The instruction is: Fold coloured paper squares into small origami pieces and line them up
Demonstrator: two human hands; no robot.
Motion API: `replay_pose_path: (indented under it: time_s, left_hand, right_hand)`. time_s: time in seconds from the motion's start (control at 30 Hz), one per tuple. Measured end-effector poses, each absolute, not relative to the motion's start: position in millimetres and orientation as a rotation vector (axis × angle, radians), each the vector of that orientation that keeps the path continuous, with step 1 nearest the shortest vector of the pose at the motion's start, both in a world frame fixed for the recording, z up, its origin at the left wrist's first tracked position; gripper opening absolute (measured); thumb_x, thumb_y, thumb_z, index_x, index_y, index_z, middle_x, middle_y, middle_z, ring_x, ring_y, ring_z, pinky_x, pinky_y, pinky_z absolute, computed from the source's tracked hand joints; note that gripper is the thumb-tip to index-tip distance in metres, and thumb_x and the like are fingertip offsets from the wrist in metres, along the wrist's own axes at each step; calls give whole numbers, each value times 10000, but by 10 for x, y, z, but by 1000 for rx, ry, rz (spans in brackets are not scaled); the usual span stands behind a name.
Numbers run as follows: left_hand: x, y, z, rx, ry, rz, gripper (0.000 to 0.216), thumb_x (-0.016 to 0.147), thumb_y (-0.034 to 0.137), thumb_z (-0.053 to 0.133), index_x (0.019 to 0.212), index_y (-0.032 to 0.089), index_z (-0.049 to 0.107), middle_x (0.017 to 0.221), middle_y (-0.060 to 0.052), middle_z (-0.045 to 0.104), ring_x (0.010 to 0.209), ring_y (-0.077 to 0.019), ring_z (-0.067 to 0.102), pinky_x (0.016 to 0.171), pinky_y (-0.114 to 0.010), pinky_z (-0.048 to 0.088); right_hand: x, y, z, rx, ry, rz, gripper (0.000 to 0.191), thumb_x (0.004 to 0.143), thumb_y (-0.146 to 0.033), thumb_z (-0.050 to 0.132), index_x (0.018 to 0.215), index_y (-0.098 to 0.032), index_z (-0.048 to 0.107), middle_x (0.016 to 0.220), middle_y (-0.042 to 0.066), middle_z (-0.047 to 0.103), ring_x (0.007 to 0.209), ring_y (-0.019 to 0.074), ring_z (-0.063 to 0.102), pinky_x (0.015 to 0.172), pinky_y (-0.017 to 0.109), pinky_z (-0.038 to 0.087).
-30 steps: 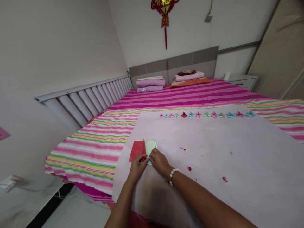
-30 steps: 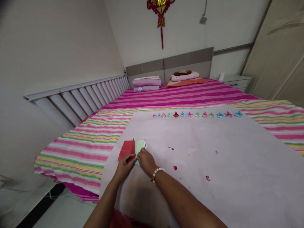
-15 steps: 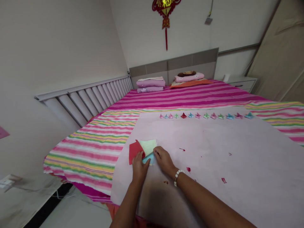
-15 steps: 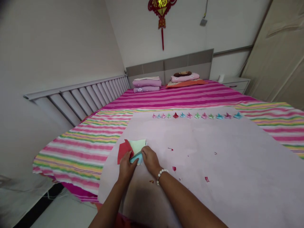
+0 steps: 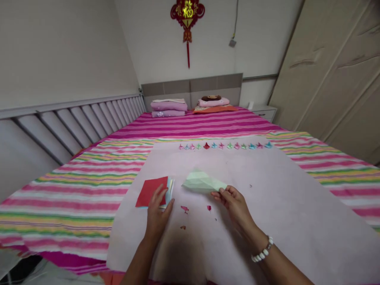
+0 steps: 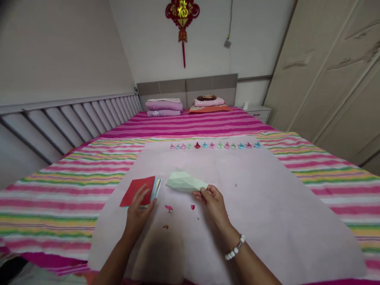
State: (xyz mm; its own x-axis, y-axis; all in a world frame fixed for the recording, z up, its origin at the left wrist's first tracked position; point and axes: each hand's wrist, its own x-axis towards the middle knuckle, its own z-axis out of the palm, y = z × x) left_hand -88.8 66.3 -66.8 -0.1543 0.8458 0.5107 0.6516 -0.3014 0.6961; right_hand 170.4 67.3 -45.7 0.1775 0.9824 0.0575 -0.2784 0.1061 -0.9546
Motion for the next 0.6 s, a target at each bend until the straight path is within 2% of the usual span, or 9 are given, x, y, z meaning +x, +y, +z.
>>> replay_pose_path:
  time_s: [0.07,0.13,0.2,0.27,0.37,0.43,0.53,0.6]
  left_hand:
    - [-725,597,-550,1691,1612,1366,455,798,383,624,1217,211,583,1303,-121,577,1231,-280,504,1014,-446,403]
    - [-566,527,-429,1550,1490,1294,543,779,385,654,1279,211,533,1368,-116,529,1264,-271,475,1044,-433,376]
    - [-428,457,-311,1475,1360,1269,607,728,354,715,1287,210,527,1389,-109,512,1288,-266,453,1075,-408,342]
    - [-321,390,-209,1370,1268,1234,656,665,329,771,1267,193,547,1337,-124,560,1250,-283,493,1012,-389,412]
    - [-218,293,-106,1252,1098,1064,481,678,338,760,1108,154,650,1096,-118,705,985,-272,656,819,-350,516]
    - [-179,233,-77,1183,1045,995,358,701,351,742,981,134,694,937,-98,745,819,-239,686,720,-314,523]
    - [-139,160,-69,1086,1027,1037,327,709,353,739,950,135,702,864,-74,753,759,-214,684,691,-288,511]
    - [-117,127,-71,1039,1024,1084,333,708,352,743,959,138,698,858,-68,754,769,-216,686,703,-291,511]
  right_hand:
    - [1793,560,-404,-966,-759,1304,335,648,-385,791,684,-197,515,620,-18,651,685,192,709,654,278,546]
    - [1850,457,-348,-945,-682,1414,343,623,-347,817,690,-188,521,590,-20,652,613,162,695,593,233,528]
    - [1884,368,-292,-961,-682,1449,336,638,-350,808,707,-185,524,552,-18,653,533,134,661,527,202,495]
    - [1903,295,-236,-981,-700,1449,329,659,-362,792,712,-187,517,491,-30,627,452,109,607,474,181,449]
    - [1928,208,-168,-1013,-749,1444,311,696,-383,759,701,-183,520,407,-47,564,375,80,507,427,167,374]
    - [1946,162,-145,-1006,-803,1440,288,722,-393,740,731,-164,567,398,-63,520,340,48,411,389,156,295]
    - [1954,103,-137,-958,-878,1449,289,696,-373,774,807,-137,650,451,-81,483,336,7,257,351,156,171]
    - [1939,67,-137,-938,-902,1482,311,630,-339,825,820,-135,688,466,-77,489,352,7,254,350,157,194]
